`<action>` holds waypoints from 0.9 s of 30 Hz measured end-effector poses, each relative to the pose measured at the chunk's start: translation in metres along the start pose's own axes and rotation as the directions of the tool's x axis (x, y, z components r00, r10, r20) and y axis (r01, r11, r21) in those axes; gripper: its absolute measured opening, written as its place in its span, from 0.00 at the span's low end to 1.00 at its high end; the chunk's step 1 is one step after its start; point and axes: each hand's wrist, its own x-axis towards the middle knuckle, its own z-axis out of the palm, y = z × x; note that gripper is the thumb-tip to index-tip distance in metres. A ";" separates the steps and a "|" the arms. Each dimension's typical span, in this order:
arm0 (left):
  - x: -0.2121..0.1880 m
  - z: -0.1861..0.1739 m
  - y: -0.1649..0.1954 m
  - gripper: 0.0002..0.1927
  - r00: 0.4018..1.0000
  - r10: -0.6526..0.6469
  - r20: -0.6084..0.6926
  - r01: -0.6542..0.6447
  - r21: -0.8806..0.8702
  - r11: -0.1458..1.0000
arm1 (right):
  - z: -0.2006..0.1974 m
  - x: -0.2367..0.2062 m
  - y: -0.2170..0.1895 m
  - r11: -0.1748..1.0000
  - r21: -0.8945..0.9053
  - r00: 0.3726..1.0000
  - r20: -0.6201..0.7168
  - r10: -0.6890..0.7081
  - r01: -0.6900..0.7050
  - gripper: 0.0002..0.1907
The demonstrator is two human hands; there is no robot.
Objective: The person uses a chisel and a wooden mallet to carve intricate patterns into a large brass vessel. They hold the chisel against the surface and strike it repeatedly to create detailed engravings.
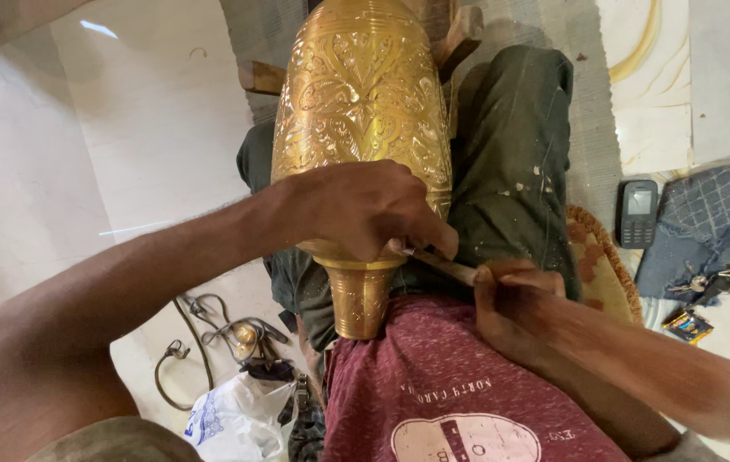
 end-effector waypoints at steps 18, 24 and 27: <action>0.002 0.000 -0.005 0.27 0.997 0.018 0.074 -0.011 -0.093 0.996 | 0.000 0.012 0.004 0.721 -0.566 0.916 0.243 -0.319 0.401 0.14; 0.001 -0.009 0.002 0.30 0.993 0.115 -0.034 -0.119 -0.154 0.981 | 0.000 0.016 -0.003 0.986 -0.056 0.986 0.060 -0.156 0.159 0.14; -0.003 -0.009 0.008 0.30 0.992 -0.104 0.070 0.111 -0.105 0.988 | -0.003 0.020 0.001 0.805 -0.578 0.707 0.514 0.486 -0.133 0.14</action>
